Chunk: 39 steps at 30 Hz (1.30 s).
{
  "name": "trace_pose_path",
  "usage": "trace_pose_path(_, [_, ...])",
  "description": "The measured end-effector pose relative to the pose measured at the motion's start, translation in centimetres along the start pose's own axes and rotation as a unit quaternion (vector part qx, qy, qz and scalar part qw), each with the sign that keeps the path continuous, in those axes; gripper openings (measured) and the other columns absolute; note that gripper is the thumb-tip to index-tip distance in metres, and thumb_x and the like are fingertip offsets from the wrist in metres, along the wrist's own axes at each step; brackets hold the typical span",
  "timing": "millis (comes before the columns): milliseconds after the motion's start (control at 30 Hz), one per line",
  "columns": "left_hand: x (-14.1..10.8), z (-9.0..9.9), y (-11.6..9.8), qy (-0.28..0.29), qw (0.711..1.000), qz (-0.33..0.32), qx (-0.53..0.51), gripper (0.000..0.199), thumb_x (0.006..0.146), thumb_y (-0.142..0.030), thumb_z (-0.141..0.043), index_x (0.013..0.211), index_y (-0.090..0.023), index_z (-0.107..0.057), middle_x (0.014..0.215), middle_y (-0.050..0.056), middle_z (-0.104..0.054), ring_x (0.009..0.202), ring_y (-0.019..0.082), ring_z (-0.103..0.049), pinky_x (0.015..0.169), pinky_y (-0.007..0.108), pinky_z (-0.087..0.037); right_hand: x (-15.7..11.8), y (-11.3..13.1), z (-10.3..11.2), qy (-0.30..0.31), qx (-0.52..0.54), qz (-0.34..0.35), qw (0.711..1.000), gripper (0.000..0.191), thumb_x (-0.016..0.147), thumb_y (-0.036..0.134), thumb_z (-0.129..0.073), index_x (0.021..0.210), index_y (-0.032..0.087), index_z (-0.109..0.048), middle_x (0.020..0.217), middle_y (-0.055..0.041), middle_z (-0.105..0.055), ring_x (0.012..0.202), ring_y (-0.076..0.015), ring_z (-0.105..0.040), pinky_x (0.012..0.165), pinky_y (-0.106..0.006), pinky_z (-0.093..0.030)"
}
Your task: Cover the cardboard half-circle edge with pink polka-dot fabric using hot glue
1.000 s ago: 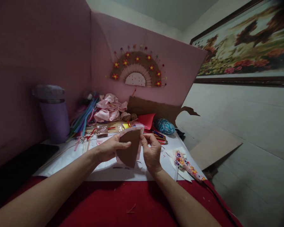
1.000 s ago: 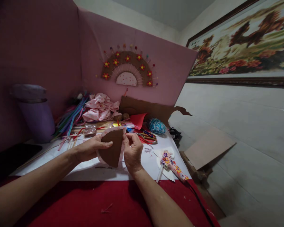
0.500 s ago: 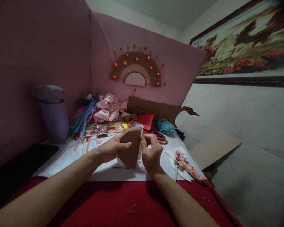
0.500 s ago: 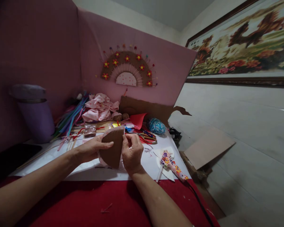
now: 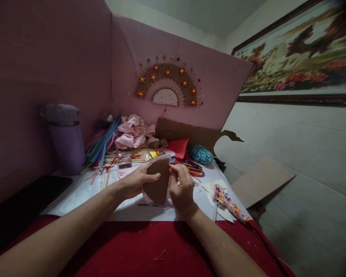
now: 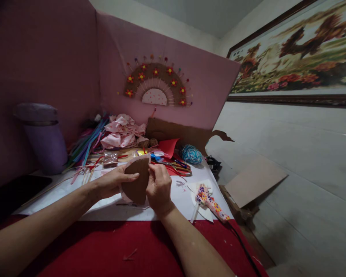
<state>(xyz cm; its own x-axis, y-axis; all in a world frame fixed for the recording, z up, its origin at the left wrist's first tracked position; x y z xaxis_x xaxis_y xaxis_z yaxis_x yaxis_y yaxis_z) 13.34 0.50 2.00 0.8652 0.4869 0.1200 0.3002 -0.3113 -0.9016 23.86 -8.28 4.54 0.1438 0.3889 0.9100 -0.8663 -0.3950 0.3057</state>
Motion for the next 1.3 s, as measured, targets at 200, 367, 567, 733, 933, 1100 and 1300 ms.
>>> trace_pose_path(200, [0.0,0.2,-0.2,-0.009,1.000,-0.014,-0.021,0.044,0.068,-0.014,-0.075,0.110,-0.024,-0.064,0.095,0.005,-0.072,0.079,0.017,-0.066,0.073,0.026,-0.048,-0.7,0.7,-1.0,0.071,-0.124,0.068,0.987,0.041,0.086,0.007,-0.040,0.124,0.011,-0.054,0.099,-0.0151,-0.058,0.093,-0.0262,-0.053,0.079,-0.041,-0.049])
trace_pose_path(367, [0.2,0.6,0.0,-0.019,0.999,-0.013,-0.037,0.043,0.069,-0.014,-0.075,0.111,-0.023,-0.064,0.095,0.005,-0.072,0.078,0.017,-0.066,0.072,0.027,-0.050,-1.3,1.1,-1.9,0.104,-0.194,0.107,0.970,0.057,0.081,0.004,-0.042,0.138,0.005,-0.040,0.104,-0.0188,-0.053,0.097,-0.0293,-0.048,0.083,-0.047,-0.048])
trace_pose_path(567, [0.1,0.8,-0.1,-0.018,0.999,-0.010,-0.045,0.039,0.071,-0.014,-0.074,0.108,-0.022,-0.065,0.093,0.005,-0.073,0.080,0.018,-0.068,0.075,0.027,-0.050,-0.7,0.6,-1.4,0.077,-0.095,0.031,0.992,0.044,0.087,0.011,-0.043,0.130,0.011,-0.051,0.102,-0.0149,-0.054,0.097,-0.0256,-0.051,0.084,-0.041,-0.047])
trace_pose_path(733, [0.1,0.5,-0.3,-0.017,0.999,-0.013,-0.045,0.046,0.070,-0.013,-0.074,0.113,-0.023,-0.062,0.093,0.005,-0.073,0.078,0.018,-0.068,0.074,0.028,-0.051,0.4,-0.7,0.0,0.003,0.020,-0.103,0.994,0.023,0.092,0.027,-0.045,0.102,0.016,-0.062,0.096,-0.0094,-0.058,0.091,-0.0210,-0.055,0.080,-0.035,-0.046])
trace_pose_path(933, [-0.2,0.4,-0.5,-0.036,0.999,-0.003,-0.036,0.044,0.067,-0.014,-0.076,0.109,-0.021,-0.063,0.087,0.004,-0.073,0.075,0.017,-0.067,0.071,0.027,-0.051,0.1,-2.2,-0.9,0.032,0.109,-0.198,0.974,0.024,0.090,0.034,-0.050,0.077,0.017,-0.060,0.078,-0.0037,-0.056,0.072,-0.0162,-0.054,0.060,-0.026,-0.042])
trace_pose_path(1100, [-0.2,0.4,-0.4,-0.039,0.999,0.000,-0.026,0.045,0.067,-0.014,-0.076,0.109,-0.021,-0.063,0.088,0.004,-0.073,0.075,0.017,-0.068,0.072,0.027,-0.051,0.2,-1.6,-0.8,0.013,0.087,-0.162,0.983,0.017,0.087,0.026,-0.051,0.073,0.018,-0.057,0.074,-0.0014,-0.053,0.068,-0.0149,-0.051,0.059,-0.025,-0.040])
trace_pose_path(1300, [-0.2,0.2,-0.4,-0.031,0.999,-0.001,-0.032,0.046,0.066,-0.014,-0.076,0.110,-0.022,-0.063,0.090,0.004,-0.073,0.077,0.018,-0.068,0.073,0.027,-0.052,0.0,-1.2,-0.7,0.033,-0.007,-0.112,0.993,0.016,0.090,0.023,-0.047,0.076,0.019,-0.054,0.077,-0.0023,-0.052,0.074,-0.0172,-0.049,0.065,-0.028,-0.039])
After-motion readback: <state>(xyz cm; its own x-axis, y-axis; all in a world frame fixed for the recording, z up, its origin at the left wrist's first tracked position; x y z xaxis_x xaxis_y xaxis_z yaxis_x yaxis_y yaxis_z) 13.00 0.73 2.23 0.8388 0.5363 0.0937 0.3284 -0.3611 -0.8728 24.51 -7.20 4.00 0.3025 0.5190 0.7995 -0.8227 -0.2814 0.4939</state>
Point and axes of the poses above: each hand's wrist, its own x-axis towards the middle knuckle, its own z-axis out of the back of the hand, y = z × x, the point moved 5 cm from there along x, towards the middle knuckle
